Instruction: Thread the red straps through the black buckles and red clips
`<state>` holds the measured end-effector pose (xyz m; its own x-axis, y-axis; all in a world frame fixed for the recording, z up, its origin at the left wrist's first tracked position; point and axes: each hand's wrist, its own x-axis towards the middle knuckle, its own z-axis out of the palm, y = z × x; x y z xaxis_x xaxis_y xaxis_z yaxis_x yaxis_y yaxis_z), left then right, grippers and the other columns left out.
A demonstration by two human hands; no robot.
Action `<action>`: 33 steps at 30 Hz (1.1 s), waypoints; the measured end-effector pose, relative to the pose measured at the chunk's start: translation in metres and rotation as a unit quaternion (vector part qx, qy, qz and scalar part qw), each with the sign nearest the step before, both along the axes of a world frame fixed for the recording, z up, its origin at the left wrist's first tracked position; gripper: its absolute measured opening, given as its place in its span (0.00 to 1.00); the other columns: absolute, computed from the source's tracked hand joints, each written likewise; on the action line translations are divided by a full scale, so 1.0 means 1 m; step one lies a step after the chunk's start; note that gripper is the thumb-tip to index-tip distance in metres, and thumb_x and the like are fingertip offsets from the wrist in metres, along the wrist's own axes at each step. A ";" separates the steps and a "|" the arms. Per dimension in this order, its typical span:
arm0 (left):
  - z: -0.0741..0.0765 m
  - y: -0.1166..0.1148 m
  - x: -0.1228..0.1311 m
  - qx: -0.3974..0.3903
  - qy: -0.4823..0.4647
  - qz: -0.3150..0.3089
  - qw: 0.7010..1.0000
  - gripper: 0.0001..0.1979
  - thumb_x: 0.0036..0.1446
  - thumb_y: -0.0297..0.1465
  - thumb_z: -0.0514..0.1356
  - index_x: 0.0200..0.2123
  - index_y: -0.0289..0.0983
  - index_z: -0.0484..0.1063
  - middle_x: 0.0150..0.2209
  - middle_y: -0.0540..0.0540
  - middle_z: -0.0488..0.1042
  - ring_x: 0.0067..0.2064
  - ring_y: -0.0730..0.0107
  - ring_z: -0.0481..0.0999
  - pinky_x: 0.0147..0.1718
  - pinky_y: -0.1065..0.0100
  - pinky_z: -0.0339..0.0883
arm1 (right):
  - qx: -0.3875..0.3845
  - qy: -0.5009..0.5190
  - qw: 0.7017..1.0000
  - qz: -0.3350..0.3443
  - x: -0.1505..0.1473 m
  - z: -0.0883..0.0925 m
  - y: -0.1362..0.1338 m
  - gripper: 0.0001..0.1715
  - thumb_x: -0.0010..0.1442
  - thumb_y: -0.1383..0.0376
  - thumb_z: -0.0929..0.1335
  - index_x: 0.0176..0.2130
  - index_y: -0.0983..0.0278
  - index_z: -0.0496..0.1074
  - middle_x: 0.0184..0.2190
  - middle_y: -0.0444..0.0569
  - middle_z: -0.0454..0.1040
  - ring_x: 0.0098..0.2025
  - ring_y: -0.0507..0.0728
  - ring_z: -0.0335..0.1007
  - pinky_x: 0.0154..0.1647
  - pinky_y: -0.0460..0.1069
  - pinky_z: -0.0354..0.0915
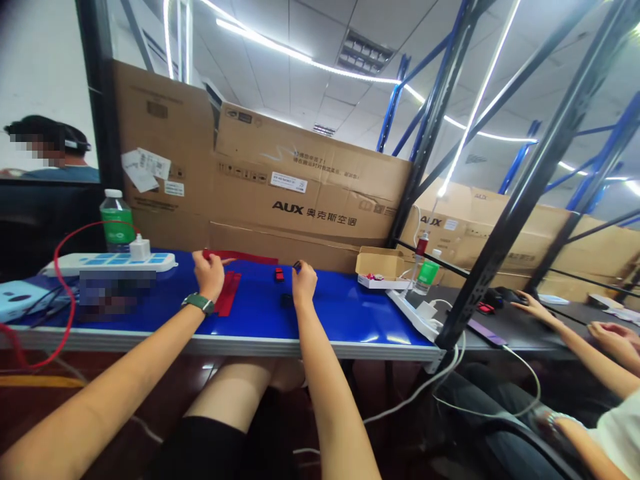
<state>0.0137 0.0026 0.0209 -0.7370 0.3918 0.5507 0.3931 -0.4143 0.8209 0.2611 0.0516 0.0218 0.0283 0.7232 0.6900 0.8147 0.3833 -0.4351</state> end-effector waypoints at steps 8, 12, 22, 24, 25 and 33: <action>-0.010 0.013 0.006 0.026 -0.054 -0.389 0.919 0.21 0.53 0.44 0.65 0.45 0.39 0.65 0.31 0.50 0.75 0.29 0.69 0.77 0.32 0.68 0.73 | -0.162 -0.023 0.974 -0.158 0.019 -0.005 0.003 0.20 0.60 0.64 0.67 0.52 0.65 0.75 0.53 0.63 0.71 0.57 0.70 0.63 0.54 0.63 0.59; -0.008 0.004 0.011 -0.062 -0.077 -0.480 0.872 0.25 0.51 0.46 0.68 0.46 0.39 0.66 0.33 0.48 0.77 0.27 0.71 0.76 0.29 0.68 0.72 | -0.162 -0.052 0.979 -0.109 0.013 -0.005 0.000 0.28 0.58 0.67 0.66 0.58 0.63 0.71 0.54 0.64 0.69 0.59 0.72 0.60 0.55 0.65 0.58; -0.021 0.006 0.007 -0.194 0.343 -0.146 0.907 0.12 0.59 0.36 0.61 0.46 0.40 0.70 0.38 0.42 0.80 0.41 0.57 0.79 0.42 0.62 0.68 | -0.114 -0.303 0.944 0.065 -0.026 -0.020 -0.003 0.22 0.69 0.51 0.62 0.57 0.54 0.73 0.53 0.59 0.73 0.58 0.68 0.60 0.57 0.67 0.54; -0.022 0.003 0.009 -0.225 0.407 -0.071 0.882 0.10 0.58 0.36 0.61 0.42 0.40 0.74 0.44 0.39 0.78 0.46 0.53 0.76 0.46 0.58 0.65 | -0.101 -0.310 0.944 0.053 -0.025 -0.020 -0.003 0.21 0.68 0.52 0.64 0.54 0.57 0.74 0.51 0.60 0.74 0.57 0.69 0.62 0.57 0.67 0.54; -0.023 0.001 0.011 -0.241 0.427 -0.050 0.870 0.09 0.58 0.38 0.61 0.40 0.41 0.75 0.45 0.38 0.76 0.48 0.51 0.75 0.48 0.55 0.63 | -0.093 -0.308 0.946 0.045 -0.023 -0.019 -0.003 0.20 0.67 0.52 0.66 0.53 0.59 0.74 0.50 0.60 0.75 0.57 0.69 0.62 0.56 0.67 0.54; -0.030 -0.001 0.006 -0.281 0.481 -0.073 0.827 0.12 0.53 0.44 0.65 0.36 0.44 0.82 0.45 0.39 0.78 0.50 0.44 0.68 0.51 0.45 0.56 | -0.111 -0.301 0.946 0.050 -0.019 -0.011 -0.009 0.21 0.64 0.57 0.69 0.53 0.63 0.70 0.48 0.60 0.77 0.52 0.66 0.69 0.53 0.62 0.58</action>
